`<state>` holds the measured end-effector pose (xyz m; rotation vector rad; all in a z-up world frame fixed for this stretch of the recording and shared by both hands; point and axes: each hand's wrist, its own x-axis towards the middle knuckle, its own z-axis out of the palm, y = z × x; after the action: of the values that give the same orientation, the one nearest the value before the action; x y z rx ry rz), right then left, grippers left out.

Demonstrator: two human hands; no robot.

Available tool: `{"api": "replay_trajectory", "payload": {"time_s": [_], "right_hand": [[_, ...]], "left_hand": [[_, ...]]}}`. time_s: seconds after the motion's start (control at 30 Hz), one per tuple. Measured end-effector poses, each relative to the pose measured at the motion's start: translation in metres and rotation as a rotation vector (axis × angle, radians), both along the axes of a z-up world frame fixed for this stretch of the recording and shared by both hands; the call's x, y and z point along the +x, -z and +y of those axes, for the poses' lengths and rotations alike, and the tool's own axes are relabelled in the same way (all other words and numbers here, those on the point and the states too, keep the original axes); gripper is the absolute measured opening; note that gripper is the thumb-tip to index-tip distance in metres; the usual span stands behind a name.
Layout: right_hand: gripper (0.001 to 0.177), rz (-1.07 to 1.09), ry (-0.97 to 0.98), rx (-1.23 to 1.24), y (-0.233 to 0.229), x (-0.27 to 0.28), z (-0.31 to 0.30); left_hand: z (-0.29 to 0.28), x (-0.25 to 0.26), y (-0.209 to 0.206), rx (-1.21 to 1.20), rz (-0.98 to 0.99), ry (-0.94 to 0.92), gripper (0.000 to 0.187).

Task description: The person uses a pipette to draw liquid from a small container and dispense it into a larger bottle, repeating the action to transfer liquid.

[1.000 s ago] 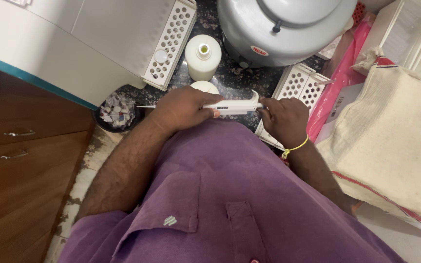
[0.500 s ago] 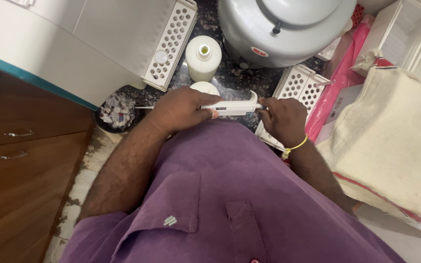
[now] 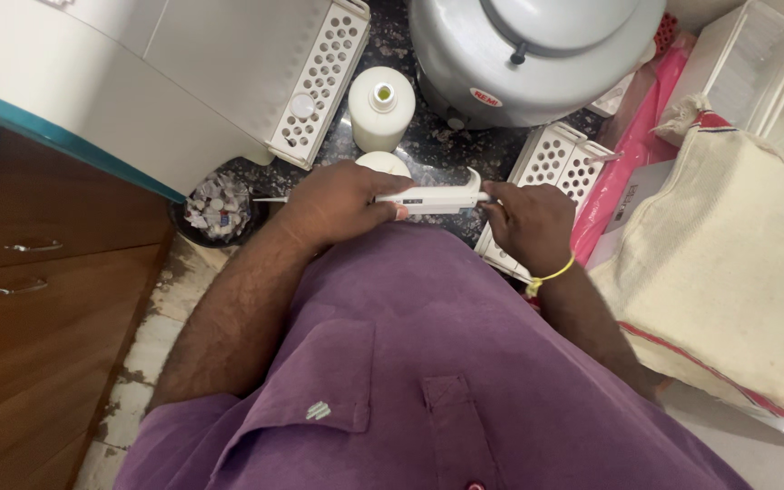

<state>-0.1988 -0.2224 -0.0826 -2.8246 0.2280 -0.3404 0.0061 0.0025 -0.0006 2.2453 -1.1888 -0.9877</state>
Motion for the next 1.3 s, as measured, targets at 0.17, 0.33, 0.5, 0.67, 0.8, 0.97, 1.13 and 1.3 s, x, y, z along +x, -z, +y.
{"api": "replay_trajectory", "payload": {"time_s": [0.17, 0.33, 0.5, 0.67, 0.8, 0.97, 1.13, 1.3], "right_hand": [[0.020, -0.142, 0.096, -0.018, 0.014, 0.002, 0.008], [0.033, -0.061, -0.008, 0.065, -0.016, 0.002, 0.003], [0.031, -0.052, -0.128, 0.049, -0.015, 0.000, -0.002], [0.028, -0.119, 0.080, -0.081, 0.011, -0.006, 0.007], [0.022, -0.131, 0.131, 0.018, 0.003, -0.005, 0.011], [0.035, 0.047, -0.126, 0.122, -0.025, 0.001, 0.004], [0.027, 0.219, -0.115, 0.068, -0.020, 0.002, 0.005], [0.025, 0.113, -0.086, 0.053, -0.012, 0.004, 0.009]], "left_hand": [[0.002, 0.000, -0.002, -0.012, -0.022, 0.027, 0.041], [0.003, -0.001, -0.007, 0.052, 0.014, 0.004, 0.040], [0.002, -0.005, -0.008, 0.108, -0.016, 0.031, 0.041], [0.005, -0.003, -0.002, 0.031, 0.010, 0.002, 0.042], [0.008, -0.005, -0.001, 0.024, -0.011, -0.028, 0.043], [0.011, -0.008, -0.003, -0.001, -0.125, 0.058, 0.043], [0.010, -0.009, 0.001, -0.036, -0.196, 0.101, 0.041], [0.012, -0.006, 0.001, 0.045, -0.170, 0.101, 0.041]]}}
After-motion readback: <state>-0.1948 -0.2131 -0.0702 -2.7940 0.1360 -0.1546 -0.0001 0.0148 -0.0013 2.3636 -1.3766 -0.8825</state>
